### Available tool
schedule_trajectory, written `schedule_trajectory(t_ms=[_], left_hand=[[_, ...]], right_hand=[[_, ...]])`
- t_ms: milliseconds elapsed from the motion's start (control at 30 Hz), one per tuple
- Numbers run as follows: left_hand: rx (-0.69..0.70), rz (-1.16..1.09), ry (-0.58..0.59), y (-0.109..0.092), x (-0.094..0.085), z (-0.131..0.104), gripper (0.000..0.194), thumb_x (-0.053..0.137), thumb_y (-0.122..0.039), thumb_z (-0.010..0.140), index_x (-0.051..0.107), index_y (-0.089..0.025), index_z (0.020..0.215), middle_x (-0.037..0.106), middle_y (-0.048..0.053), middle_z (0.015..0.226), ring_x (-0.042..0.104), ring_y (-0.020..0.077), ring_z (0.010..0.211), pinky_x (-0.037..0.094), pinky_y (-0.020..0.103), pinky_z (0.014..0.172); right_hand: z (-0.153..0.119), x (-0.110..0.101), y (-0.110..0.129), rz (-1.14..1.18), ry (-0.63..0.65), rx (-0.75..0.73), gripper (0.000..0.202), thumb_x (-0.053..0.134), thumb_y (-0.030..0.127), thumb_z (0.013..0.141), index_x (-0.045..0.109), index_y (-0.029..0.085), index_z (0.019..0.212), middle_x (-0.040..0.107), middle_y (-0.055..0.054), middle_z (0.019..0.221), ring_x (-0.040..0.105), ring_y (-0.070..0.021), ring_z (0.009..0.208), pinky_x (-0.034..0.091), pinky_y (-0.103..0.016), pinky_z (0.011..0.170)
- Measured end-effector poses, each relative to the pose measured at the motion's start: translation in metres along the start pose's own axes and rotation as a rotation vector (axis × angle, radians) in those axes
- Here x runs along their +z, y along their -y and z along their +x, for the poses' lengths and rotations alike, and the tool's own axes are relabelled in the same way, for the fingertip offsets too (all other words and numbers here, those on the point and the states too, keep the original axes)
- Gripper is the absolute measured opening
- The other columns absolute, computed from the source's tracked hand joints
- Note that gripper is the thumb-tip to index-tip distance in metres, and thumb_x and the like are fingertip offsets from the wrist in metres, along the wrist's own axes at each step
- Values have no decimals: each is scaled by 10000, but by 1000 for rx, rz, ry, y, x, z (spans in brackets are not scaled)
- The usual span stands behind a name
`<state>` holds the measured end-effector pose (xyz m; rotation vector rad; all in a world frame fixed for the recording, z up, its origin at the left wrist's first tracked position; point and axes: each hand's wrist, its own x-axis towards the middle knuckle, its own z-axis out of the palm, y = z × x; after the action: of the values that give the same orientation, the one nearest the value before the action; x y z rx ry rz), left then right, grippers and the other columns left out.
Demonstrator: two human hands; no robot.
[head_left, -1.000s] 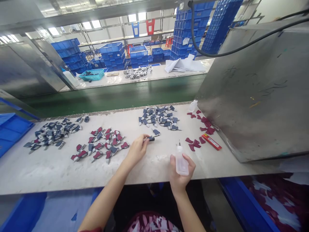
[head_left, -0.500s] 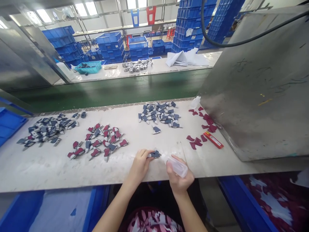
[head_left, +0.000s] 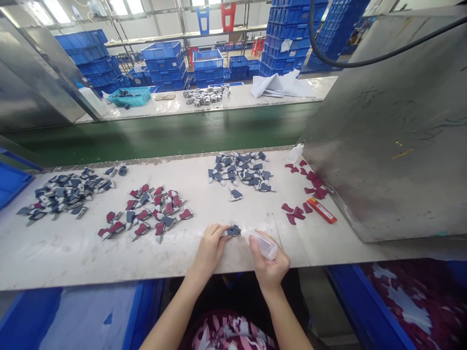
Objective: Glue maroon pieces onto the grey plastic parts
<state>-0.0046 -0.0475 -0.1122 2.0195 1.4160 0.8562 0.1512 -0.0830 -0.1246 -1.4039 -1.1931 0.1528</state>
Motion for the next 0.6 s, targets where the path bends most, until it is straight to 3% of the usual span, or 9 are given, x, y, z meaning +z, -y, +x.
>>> schedule_trajectory(t_ms=[600], left_hand=[[-9,2,0,1,0,-1,238,531,-173,939,689,-220,1112,705,75,937,650,242,914,551,375,825]], right_hand=[[-6,-1,-1,15,-98,43,156,721,305,846,757,160,889,773,-75,809,747,-243,687,606,-319,609]])
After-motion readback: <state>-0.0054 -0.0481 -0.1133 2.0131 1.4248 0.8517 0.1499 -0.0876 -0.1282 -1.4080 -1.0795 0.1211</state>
